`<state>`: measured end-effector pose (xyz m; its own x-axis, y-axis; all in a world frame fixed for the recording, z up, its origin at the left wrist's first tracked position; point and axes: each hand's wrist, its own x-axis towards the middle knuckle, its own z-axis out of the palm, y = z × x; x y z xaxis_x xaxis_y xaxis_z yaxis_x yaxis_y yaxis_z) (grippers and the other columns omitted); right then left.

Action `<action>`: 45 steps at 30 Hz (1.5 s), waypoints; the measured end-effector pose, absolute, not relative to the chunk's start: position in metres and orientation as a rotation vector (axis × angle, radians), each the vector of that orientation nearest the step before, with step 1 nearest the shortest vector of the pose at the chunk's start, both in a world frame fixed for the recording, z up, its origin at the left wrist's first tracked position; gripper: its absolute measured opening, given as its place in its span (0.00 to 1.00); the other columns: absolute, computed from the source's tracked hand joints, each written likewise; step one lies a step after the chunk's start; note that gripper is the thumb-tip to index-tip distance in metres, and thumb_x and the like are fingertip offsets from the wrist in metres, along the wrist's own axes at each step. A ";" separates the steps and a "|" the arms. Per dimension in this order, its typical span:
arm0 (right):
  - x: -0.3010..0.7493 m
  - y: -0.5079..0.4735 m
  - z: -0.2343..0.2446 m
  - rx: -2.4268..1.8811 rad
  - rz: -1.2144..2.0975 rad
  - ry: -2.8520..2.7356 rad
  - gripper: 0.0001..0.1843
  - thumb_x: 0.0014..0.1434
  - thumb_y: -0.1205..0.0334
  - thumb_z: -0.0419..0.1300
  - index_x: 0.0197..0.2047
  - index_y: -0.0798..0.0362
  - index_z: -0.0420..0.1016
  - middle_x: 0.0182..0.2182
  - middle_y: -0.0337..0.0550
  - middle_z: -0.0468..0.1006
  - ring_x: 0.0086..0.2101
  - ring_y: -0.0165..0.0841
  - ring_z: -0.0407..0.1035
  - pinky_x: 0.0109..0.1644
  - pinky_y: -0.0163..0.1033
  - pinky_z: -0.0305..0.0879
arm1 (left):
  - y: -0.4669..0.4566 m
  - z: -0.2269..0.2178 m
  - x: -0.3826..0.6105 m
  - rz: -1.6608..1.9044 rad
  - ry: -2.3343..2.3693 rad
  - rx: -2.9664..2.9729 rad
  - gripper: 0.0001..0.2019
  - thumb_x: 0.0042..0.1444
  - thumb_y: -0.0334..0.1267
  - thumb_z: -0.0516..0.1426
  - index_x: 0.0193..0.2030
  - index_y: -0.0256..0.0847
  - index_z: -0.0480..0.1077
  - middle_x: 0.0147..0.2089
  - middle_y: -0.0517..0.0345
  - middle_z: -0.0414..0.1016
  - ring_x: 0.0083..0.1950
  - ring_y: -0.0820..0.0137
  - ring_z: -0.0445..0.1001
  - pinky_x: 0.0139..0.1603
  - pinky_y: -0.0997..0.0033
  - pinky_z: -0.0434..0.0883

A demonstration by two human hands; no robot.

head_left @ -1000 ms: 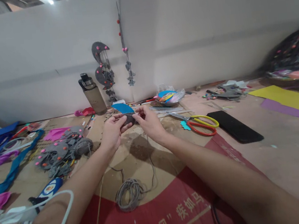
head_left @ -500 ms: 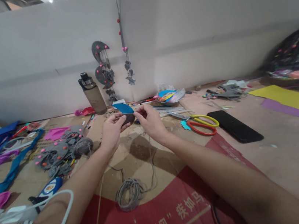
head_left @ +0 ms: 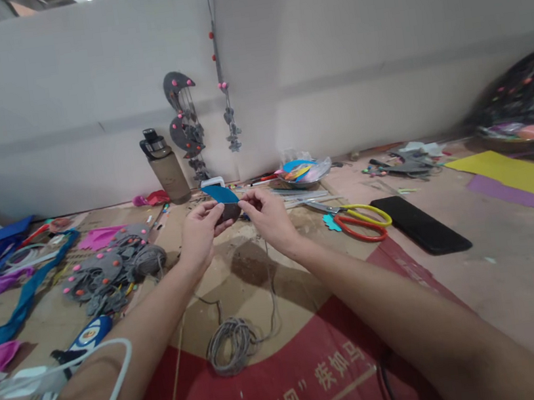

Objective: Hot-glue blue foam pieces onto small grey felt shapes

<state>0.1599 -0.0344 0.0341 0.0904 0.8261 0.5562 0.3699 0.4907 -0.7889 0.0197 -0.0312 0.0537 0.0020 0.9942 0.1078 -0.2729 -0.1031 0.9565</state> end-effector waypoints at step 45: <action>0.160 -0.031 0.033 -1.064 0.508 -1.386 0.09 0.54 0.58 0.54 0.37 0.53 0.65 0.27 0.37 0.66 0.28 0.29 0.61 0.34 0.36 0.58 | -0.034 0.047 0.025 1.449 0.906 0.969 0.09 0.42 0.37 0.63 0.29 0.36 0.69 0.32 0.58 0.72 0.33 0.74 0.73 0.37 0.68 0.75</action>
